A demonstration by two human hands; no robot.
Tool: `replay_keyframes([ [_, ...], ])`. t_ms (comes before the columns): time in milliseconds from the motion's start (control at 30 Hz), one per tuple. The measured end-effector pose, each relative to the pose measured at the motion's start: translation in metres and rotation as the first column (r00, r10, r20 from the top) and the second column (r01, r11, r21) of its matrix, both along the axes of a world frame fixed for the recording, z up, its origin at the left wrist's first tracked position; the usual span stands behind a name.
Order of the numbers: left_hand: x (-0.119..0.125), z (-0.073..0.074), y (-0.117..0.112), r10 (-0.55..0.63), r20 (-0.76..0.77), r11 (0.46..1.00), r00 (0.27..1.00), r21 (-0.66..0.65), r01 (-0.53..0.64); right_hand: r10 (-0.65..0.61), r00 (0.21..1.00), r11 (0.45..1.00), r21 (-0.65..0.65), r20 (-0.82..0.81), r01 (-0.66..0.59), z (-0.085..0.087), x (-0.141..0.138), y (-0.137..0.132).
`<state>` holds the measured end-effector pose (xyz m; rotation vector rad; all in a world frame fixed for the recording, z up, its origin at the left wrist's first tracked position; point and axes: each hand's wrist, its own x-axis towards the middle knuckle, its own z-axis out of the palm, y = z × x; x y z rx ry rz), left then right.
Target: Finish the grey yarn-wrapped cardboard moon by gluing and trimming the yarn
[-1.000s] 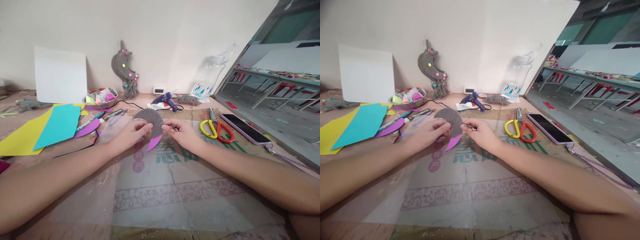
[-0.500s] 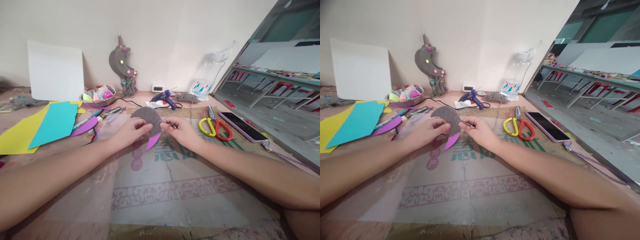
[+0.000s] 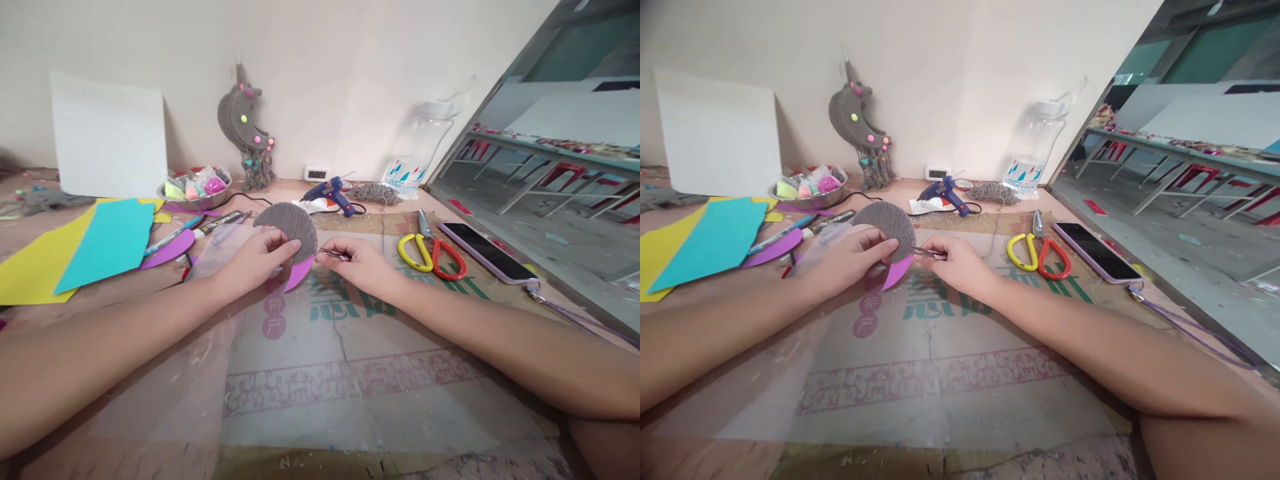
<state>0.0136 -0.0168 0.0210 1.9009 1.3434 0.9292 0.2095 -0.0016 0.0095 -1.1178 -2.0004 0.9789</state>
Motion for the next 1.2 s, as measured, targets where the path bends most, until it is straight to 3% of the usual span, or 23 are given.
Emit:
replay_keyframes([
  [400, -0.001, 0.003, 0.000, -0.040, -0.032, 0.998, 0.999, -0.052, 0.038, -0.027, 0.997, 0.999, 0.029, 0.073, 0.025, 0.001, 0.003, 0.000],
  [633, -0.001, -0.001, 0.002, -0.026, 0.008, 0.999, 1.000, -0.034, 0.026, -0.035, 0.995, 0.998, 0.055, -0.095, 0.040, 0.003, 0.002, 0.001],
  [867, -0.001, -0.001, 0.002, -0.014, -0.013, 0.999, 1.000, -0.034, 0.013, 0.016, 0.995, 1.000, 0.016, -0.099, -0.014, -0.003, -0.005, 0.001],
  [967, 0.000, 0.000, 0.000, -0.018, 0.022, 0.997, 1.000, -0.080, 0.020, -0.036, 0.997, 0.992, 0.118, -0.067, 0.043, -0.002, 0.000, 0.001],
  [1033, 0.000, 0.000, -0.001, -0.015, 0.059, 0.992, 0.998, -0.123, 0.022, -0.056, 0.998, 0.965, 0.257, 0.000, 0.054, 0.001, 0.007, 0.001],
  [1200, -0.001, -0.001, 0.001, 0.054, 0.076, 0.996, 0.996, -0.070, -0.049, -0.101, 0.941, 0.794, 0.596, 0.322, -0.119, 0.007, 0.024, 0.000],
])
